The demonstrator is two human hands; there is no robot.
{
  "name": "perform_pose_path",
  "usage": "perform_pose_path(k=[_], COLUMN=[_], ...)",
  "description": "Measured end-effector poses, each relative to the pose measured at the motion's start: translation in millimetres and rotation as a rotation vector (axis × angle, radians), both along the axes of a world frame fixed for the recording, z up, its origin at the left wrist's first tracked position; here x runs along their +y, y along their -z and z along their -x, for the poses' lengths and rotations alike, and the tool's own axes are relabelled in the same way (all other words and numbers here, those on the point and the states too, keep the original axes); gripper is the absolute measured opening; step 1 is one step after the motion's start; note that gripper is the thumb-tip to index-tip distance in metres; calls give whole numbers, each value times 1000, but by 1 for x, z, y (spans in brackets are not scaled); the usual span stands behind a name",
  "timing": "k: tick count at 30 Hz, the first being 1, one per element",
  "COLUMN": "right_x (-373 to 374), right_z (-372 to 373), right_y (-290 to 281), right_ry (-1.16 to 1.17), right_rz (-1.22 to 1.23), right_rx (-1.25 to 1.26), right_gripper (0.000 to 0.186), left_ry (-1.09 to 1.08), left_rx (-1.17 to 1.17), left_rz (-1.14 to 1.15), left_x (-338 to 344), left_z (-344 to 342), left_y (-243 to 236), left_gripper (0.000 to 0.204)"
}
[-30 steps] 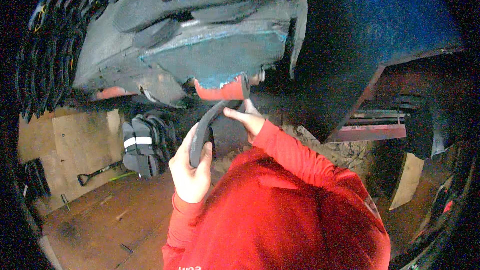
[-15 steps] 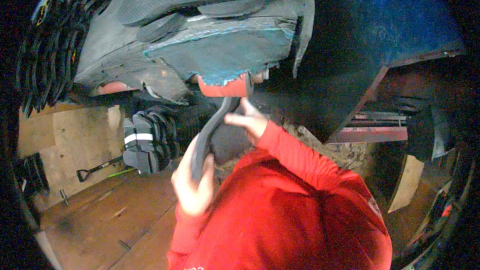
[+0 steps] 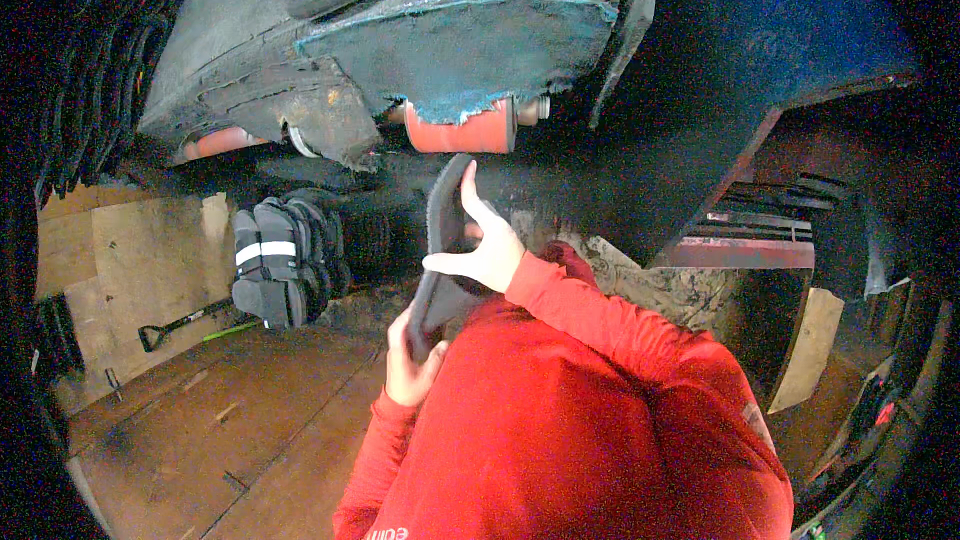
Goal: The person repeatedly picks up black flip-flops from a stack and rubs their soles against a red grinding wheel mounted on a bench. Each sandal is smoothed briefly and then placed back on the pile. The process continues for multiple sandals throughout the clip.
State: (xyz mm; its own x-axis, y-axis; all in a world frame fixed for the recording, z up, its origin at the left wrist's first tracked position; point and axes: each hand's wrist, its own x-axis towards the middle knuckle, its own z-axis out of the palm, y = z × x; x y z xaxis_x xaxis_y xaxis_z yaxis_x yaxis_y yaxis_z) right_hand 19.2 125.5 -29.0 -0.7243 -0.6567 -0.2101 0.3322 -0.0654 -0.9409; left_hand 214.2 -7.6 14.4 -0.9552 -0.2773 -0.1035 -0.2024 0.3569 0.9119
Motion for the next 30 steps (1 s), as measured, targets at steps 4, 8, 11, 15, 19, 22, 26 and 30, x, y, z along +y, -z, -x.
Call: perform_pose_path(k=[4,8,11,15,19,22,26,30], right_x=[0,1,5,10,13,15,18,19], right_z=[-3,4,14,32,56,54,29,14], right_y=[29,34,23,21,44,55,40,17], right_ry=[-2,-49,-196,-228,-192,-196,-185,-144], right_rz=[-116,-21,-327,-20,-173,-140,-231,-573], right_rx=[310,70,68,-174,-311,-32,275,460], right_gripper=[132,110,96,94,82,87,88,66], left_ry=[-43,-60,-20,9,0,-91,-227,-259], left_rx=[-27,-47,-245,-218,-242,-97,48,204], left_rz=[-125,80,432,409,415,265,21,-237], left_x=[-8,-3,-4,-5,3,10,18,24], left_z=[88,176,190,195,217,207,174,164], left_y=[15,16,9,11,31,43,48,46], left_gripper=[78,54,36,35,42,44,44,43])
